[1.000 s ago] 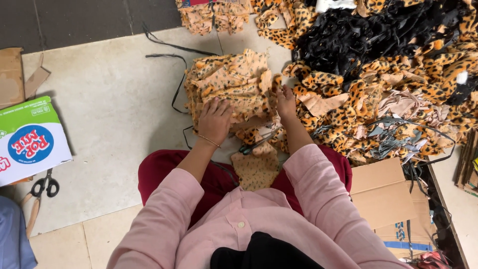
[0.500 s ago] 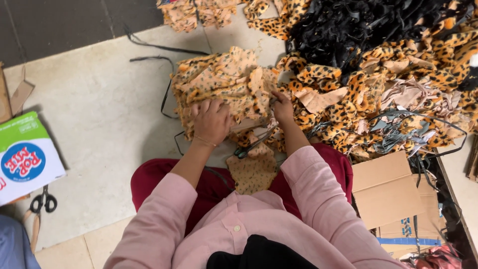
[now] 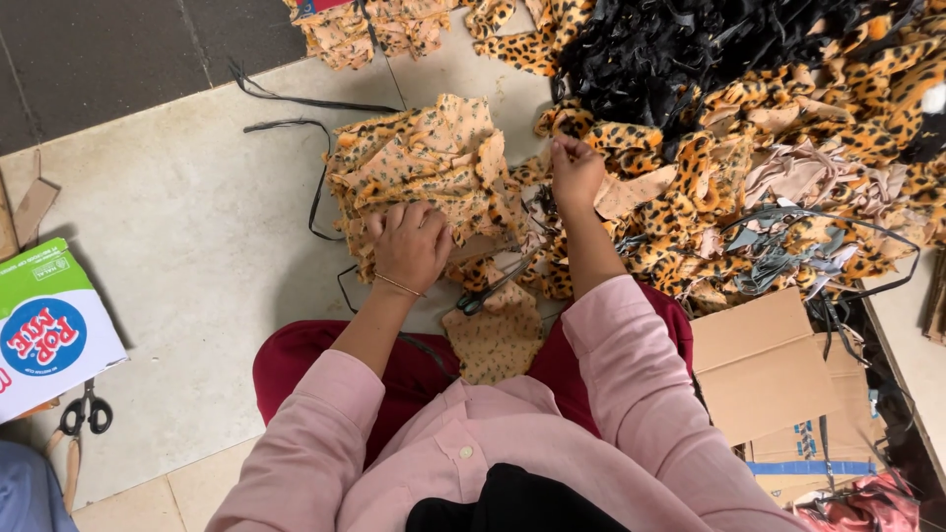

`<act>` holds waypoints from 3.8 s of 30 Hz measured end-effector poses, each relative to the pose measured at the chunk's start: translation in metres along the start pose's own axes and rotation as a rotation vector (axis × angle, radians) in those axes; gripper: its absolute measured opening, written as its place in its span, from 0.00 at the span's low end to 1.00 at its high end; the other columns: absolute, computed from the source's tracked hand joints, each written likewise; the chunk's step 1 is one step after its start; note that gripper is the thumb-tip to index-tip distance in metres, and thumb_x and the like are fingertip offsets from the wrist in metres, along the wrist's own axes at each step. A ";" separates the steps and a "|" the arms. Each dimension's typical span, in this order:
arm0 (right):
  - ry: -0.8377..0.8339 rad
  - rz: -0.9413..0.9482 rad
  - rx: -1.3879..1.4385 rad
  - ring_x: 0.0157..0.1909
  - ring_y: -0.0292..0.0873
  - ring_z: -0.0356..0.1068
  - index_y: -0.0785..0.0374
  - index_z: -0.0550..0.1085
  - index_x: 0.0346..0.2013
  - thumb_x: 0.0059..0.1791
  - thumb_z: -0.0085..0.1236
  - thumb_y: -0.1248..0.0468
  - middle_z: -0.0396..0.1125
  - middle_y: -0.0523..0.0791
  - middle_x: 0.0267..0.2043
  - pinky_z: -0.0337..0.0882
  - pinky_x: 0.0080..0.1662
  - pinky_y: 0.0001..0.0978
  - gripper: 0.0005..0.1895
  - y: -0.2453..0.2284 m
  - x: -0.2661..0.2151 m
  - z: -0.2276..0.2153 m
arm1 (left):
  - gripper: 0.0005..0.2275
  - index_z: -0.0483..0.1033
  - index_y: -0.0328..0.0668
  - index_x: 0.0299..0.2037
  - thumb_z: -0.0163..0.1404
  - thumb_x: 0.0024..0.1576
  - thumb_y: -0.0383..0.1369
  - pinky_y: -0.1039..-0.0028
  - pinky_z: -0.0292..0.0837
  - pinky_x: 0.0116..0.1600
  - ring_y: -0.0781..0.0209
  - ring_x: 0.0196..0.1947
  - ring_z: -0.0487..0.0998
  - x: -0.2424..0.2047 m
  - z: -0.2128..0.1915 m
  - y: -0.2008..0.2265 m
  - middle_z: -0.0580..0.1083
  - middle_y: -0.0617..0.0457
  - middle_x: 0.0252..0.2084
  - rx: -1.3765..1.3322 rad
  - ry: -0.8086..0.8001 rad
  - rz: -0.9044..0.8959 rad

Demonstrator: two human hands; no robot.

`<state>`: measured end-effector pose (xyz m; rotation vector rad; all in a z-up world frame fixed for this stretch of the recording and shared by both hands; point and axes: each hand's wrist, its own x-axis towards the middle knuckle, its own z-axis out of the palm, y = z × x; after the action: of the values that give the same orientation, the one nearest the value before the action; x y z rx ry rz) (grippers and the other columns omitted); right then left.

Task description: The person sits on the floor and uses scissors to cut small pieces from a stack of leopard-print fabric. They repeatedly pick up a piece, trim it, and place it back on the pile.

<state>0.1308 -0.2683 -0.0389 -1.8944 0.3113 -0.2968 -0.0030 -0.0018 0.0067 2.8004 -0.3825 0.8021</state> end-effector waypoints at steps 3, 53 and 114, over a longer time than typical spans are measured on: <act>-0.022 -0.067 0.270 0.32 0.34 0.69 0.71 0.80 0.38 0.52 0.58 0.72 0.71 0.48 0.31 0.75 0.31 0.25 0.04 -0.075 -0.003 0.002 | 0.06 0.76 0.55 0.37 0.52 0.59 0.42 0.63 0.53 0.49 0.59 0.47 0.68 -0.001 0.002 -0.001 0.70 0.59 0.43 -0.018 -0.015 -0.026; -0.670 0.239 -1.035 0.62 0.69 0.66 0.55 0.52 0.78 0.49 0.44 0.71 0.27 0.54 0.81 0.78 0.51 0.59 0.41 0.059 0.069 -0.002 | 0.06 0.75 0.56 0.45 0.49 0.62 0.38 0.49 0.49 0.64 0.50 0.67 0.64 0.054 0.036 0.085 0.70 0.53 0.62 -0.206 -0.043 0.176; -0.305 -0.375 0.190 0.50 0.37 0.65 0.77 0.75 0.54 0.56 0.49 0.77 0.66 0.54 0.51 0.75 0.50 0.31 0.13 -0.112 -0.033 -0.084 | 0.17 0.81 0.51 0.52 0.60 0.57 0.46 0.70 0.81 0.45 0.60 0.42 0.83 0.016 -0.005 0.085 0.81 0.49 0.44 -1.388 -0.354 -0.818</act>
<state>0.0787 -0.2936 0.0929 -1.7697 -0.2723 -0.2709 -0.0177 -0.0840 0.0296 1.4747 0.1617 -0.1808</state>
